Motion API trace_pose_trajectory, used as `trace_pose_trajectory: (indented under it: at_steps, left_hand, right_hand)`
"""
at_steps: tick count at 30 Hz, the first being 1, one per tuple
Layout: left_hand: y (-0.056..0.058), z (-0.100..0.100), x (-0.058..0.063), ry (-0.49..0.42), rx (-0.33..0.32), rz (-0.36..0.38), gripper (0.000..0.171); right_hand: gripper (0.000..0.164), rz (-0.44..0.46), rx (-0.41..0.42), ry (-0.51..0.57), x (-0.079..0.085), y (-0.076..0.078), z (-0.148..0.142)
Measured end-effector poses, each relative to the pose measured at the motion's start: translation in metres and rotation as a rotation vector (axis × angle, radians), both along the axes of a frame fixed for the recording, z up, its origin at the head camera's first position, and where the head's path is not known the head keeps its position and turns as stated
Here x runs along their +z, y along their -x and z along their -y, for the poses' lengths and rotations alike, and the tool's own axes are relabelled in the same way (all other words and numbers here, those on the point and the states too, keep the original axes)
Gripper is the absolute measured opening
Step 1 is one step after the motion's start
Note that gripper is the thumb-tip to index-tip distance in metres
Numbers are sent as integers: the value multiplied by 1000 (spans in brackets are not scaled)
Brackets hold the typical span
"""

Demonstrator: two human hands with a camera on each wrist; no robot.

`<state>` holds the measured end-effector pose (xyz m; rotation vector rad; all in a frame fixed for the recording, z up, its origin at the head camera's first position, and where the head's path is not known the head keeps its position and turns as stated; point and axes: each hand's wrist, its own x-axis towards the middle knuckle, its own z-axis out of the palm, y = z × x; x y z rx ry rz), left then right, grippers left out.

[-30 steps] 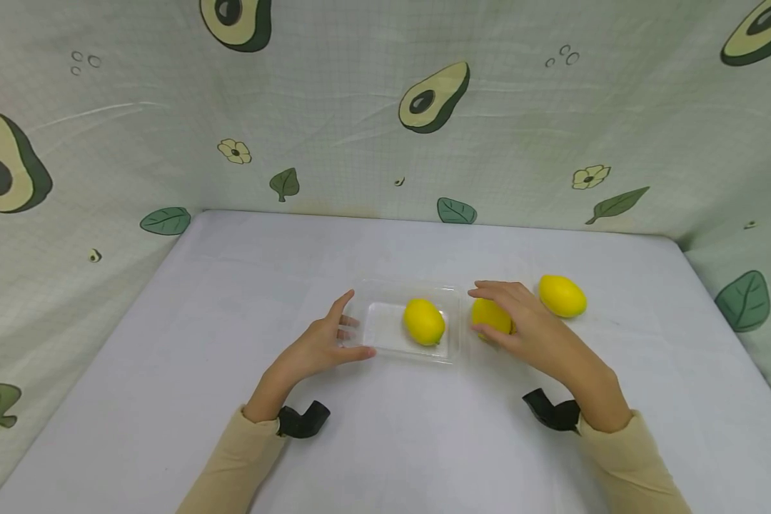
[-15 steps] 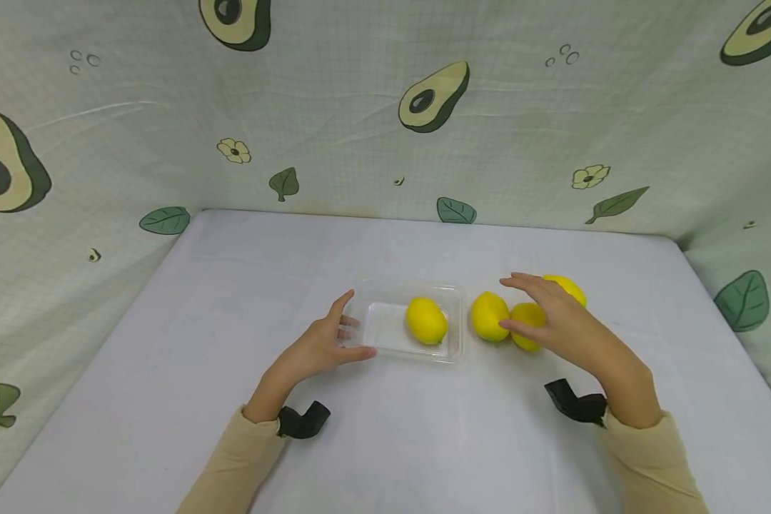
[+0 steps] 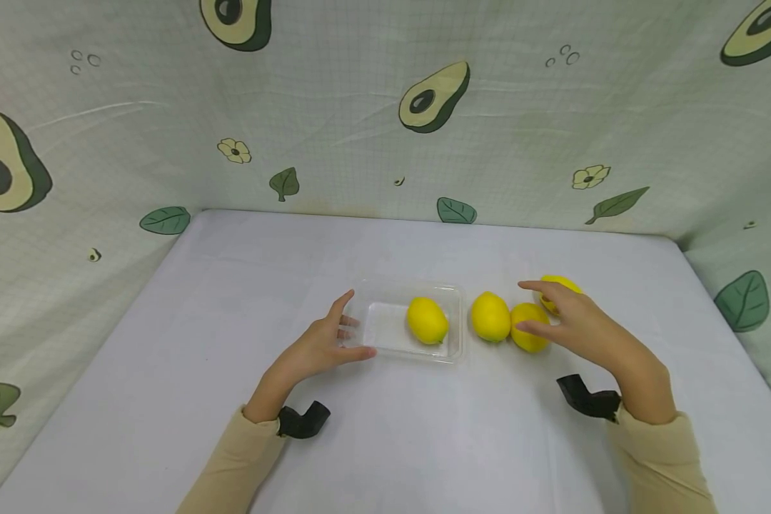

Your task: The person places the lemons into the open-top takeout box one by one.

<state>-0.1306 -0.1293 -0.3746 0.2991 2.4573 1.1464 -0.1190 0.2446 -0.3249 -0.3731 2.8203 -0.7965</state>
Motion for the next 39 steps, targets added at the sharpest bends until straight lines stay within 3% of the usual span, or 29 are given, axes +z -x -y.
trace_pose_trajectory:
  at_steps: [23, 39]
  left_hand:
    - [0, 0, 0, 14, 3, 1, 104]
    - [1, 0, -2, 14, -5, -13, 103]
  right_hand:
    - [69, 109, 27, -19, -22, 13, -14]
    - [69, 228, 37, 110, -35, 14, -19]
